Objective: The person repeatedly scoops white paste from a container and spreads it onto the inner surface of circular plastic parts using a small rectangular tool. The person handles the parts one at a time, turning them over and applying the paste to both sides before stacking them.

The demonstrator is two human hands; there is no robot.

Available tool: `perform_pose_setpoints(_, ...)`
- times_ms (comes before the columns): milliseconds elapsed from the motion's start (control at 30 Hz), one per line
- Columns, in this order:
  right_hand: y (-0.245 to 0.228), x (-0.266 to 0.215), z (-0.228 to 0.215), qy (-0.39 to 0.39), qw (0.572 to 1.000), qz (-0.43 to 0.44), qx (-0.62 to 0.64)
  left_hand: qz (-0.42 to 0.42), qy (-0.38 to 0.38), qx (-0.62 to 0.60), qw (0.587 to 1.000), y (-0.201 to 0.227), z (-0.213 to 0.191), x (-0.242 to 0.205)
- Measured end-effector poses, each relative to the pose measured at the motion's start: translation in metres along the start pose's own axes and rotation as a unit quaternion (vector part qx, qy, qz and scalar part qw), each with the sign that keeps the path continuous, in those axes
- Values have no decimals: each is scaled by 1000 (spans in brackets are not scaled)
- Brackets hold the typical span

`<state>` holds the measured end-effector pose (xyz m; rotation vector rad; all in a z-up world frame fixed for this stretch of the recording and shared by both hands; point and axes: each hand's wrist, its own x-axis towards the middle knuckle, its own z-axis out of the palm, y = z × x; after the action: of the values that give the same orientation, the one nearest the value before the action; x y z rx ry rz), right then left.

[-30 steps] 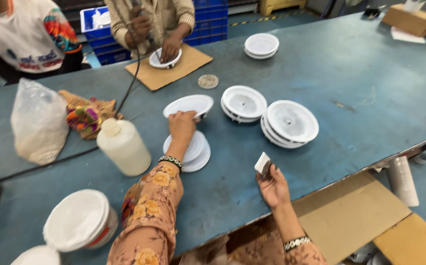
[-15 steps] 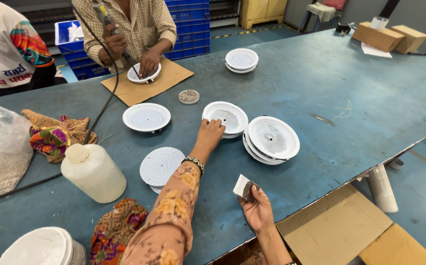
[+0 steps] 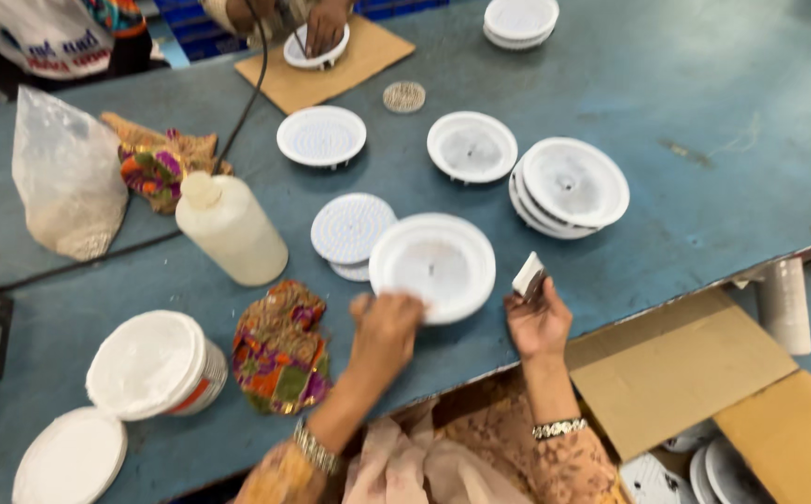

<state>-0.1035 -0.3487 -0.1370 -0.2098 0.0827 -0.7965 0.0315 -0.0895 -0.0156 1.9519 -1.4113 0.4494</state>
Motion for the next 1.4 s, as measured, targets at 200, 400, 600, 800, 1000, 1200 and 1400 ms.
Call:
perform_pose_setpoints(200, 17, -21, 18, -2, 999, 43, 12, -8, -118, -67, 991, 14, -40, -92)
perform_pose_setpoints(400, 44, -75, 54, -1, 961, 53, -272, -307, -110, -216, 920, -76, -13, -37)
perform_pose_setpoints(600, 50, -100, 119, -26, 719, -59, -692, -355, -296, -524, 715, -110, 45, -13)
perform_pose_setpoints(800, 67, -99, 167, -177, 471, -176, -846, -307, -164, -540, 766, -108, 58, -38)
perform_pose_setpoints(1000, 101, -81, 179, -236, 331, -230, -884, -329, -153, -486, 795, -98, 48, -29)
perform_pose_setpoints(1200, 117, -82, 173, -255, 248, -243, -902, -334, -157, -461, 807, -93, 37, -28)
perform_pose_setpoints(1400, 116, -92, 161, -267, 239, -251, -899, -335, -126, -469, 808, -92, 35, -26)
